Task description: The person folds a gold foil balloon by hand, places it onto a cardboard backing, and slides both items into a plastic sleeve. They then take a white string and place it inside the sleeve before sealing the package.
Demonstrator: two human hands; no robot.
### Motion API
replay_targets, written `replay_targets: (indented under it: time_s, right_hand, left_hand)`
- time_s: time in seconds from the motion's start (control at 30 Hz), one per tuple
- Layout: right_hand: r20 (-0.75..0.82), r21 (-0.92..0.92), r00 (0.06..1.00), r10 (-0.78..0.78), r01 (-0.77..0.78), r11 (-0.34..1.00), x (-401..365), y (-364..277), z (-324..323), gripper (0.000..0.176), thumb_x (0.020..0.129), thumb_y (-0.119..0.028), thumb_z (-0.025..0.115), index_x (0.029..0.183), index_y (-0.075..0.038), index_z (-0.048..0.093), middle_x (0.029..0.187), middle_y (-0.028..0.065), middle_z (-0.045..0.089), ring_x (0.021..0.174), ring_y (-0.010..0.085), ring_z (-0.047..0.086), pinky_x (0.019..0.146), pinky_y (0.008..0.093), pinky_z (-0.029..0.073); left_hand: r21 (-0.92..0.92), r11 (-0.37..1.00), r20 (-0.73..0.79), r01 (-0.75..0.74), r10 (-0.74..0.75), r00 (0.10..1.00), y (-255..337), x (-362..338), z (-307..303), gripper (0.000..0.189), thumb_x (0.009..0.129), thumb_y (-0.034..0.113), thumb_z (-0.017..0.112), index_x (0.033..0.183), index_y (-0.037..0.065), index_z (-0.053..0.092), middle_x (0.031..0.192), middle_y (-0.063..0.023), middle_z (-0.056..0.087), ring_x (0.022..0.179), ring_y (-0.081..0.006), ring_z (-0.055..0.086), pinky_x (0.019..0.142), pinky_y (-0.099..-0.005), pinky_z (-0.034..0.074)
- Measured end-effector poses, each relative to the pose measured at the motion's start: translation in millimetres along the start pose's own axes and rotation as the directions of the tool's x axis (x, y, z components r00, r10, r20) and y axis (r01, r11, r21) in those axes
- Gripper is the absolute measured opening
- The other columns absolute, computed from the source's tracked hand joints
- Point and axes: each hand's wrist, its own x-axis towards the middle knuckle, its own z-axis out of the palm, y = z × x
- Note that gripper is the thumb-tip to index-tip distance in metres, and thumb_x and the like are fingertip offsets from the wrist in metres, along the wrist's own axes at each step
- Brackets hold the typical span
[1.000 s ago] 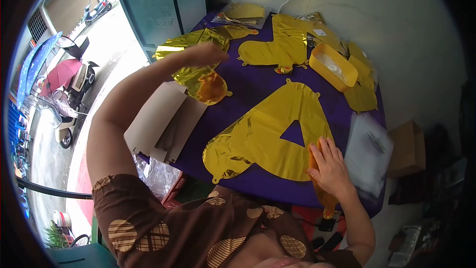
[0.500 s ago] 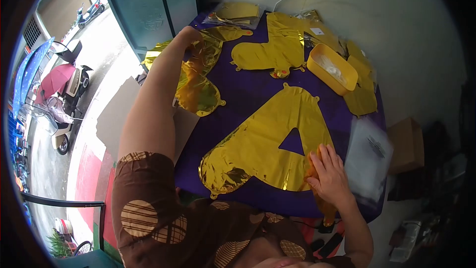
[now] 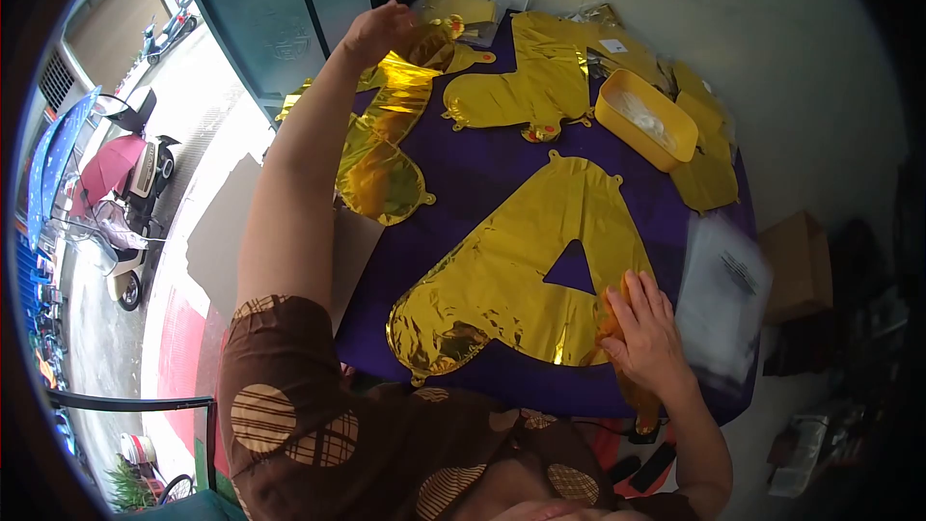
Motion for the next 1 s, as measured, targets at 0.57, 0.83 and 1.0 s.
replay_targets:
  time_s: [0.57, 0.83, 1.0]
  right_hand:
    - [0.015, -0.007, 1.000, -0.002, 0.002, 1.000, 0.3, -0.3, -4.2, 0.069, 0.087, -0.045, 0.069, 0.141, -0.006, 0.050, 0.147, 0.0273, 0.043, 0.139, 0.0448, 0.037, 0.111, 0.0547, 0.034]
    - [-0.023, -0.032, 0.998, -0.052, 0.051, 0.998, 12.2, 1.3, -31.8, 0.072, 0.086, -0.043, 0.071, 0.138, 0.001, 0.050, 0.144, 0.0266, 0.045, 0.137, 0.0437, 0.039, 0.108, 0.0527, 0.037]
    - [-0.215, 0.001, 0.942, -0.257, 0.263, 0.965, 81.2, -2.0, -41.9, 0.036, 0.076, -0.015, 0.077, 0.106, 0.002, 0.064, 0.108, 0.0173, 0.063, 0.110, 0.0336, 0.057, 0.094, 0.0435, 0.045]
  left_hand:
    - [0.935, -0.352, -0.212, 0.043, -0.458, 0.863, -4.7, -66.1, 15.6, 0.109, 0.068, 0.075, 0.072, 0.144, 0.001, 0.044, 0.137, -0.0238, 0.057, 0.131, -0.0360, 0.053, 0.106, -0.0432, 0.043]
    - [0.933, -0.293, 0.135, -0.207, -0.247, 0.960, -7.8, -58.9, 36.9, 0.045, 0.088, 0.042, 0.068, 0.109, 0.003, 0.071, 0.101, -0.0187, 0.073, 0.093, -0.0391, 0.068, 0.084, -0.0464, 0.054]
    - [0.941, 0.190, -0.274, 0.278, -0.050, 0.960, -21.1, -56.3, 104.2, 0.026, 0.088, 0.011, 0.054, 0.089, -0.010, 0.068, 0.075, -0.0248, 0.070, 0.063, -0.0341, 0.071, 0.055, -0.0437, 0.056]
